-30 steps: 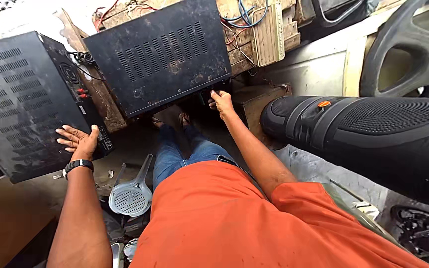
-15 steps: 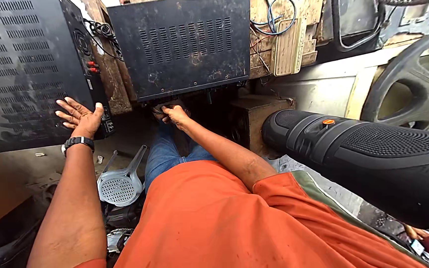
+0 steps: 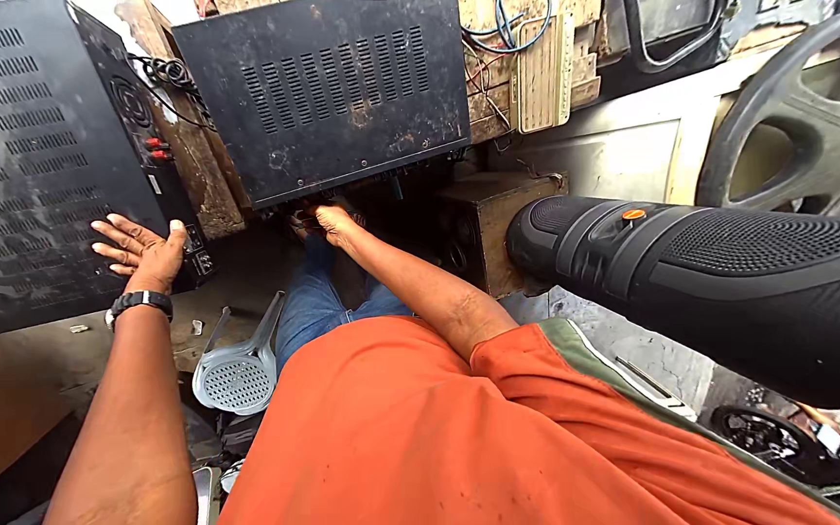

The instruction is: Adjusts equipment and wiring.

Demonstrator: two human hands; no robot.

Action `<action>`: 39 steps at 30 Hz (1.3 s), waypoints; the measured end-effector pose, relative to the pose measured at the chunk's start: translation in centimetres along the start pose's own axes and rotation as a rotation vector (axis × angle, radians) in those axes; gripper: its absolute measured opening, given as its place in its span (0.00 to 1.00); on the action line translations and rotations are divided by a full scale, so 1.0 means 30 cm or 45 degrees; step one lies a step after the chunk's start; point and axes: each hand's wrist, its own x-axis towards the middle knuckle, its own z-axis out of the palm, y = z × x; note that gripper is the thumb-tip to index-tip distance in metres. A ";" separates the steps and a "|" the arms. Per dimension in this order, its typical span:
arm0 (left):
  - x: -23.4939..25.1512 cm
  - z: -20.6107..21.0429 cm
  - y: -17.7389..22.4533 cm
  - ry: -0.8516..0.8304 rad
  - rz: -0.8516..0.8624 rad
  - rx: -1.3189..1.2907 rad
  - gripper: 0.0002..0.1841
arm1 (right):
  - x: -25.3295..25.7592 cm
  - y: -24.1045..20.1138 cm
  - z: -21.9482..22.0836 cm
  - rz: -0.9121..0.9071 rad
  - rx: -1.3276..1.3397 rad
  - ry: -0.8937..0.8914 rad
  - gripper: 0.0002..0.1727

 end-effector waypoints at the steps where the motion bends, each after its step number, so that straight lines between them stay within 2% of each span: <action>1: 0.000 -0.001 0.003 -0.002 -0.001 0.003 0.64 | 0.004 -0.002 0.004 0.004 0.004 -0.008 0.21; 8: -0.009 0.004 -0.013 0.050 -0.031 -0.034 0.66 | -0.003 0.002 0.032 -0.040 0.119 -0.010 0.18; 12: -0.006 0.003 -0.004 0.038 -0.026 -0.031 0.62 | -0.002 0.001 0.031 -0.039 0.134 -0.012 0.17; 17: 0.001 0.013 -0.009 0.048 -0.034 -0.031 0.62 | -0.001 0.005 0.025 -0.050 0.163 -0.017 0.17; 23: -0.001 0.014 -0.011 0.048 -0.014 -0.071 0.60 | -0.003 0.005 0.022 -0.054 0.169 -0.040 0.14; 27: -0.001 0.017 -0.008 0.054 -0.018 -0.062 0.59 | -0.003 0.009 0.024 -0.054 0.154 -0.054 0.16; 31: -0.012 0.012 -0.005 0.054 0.002 -0.091 0.61 | -0.006 0.016 0.033 -0.101 0.105 -0.037 0.14; 39: -0.015 0.017 -0.008 0.073 -0.022 -0.086 0.62 | 0.004 0.016 0.027 -0.077 0.057 -0.054 0.16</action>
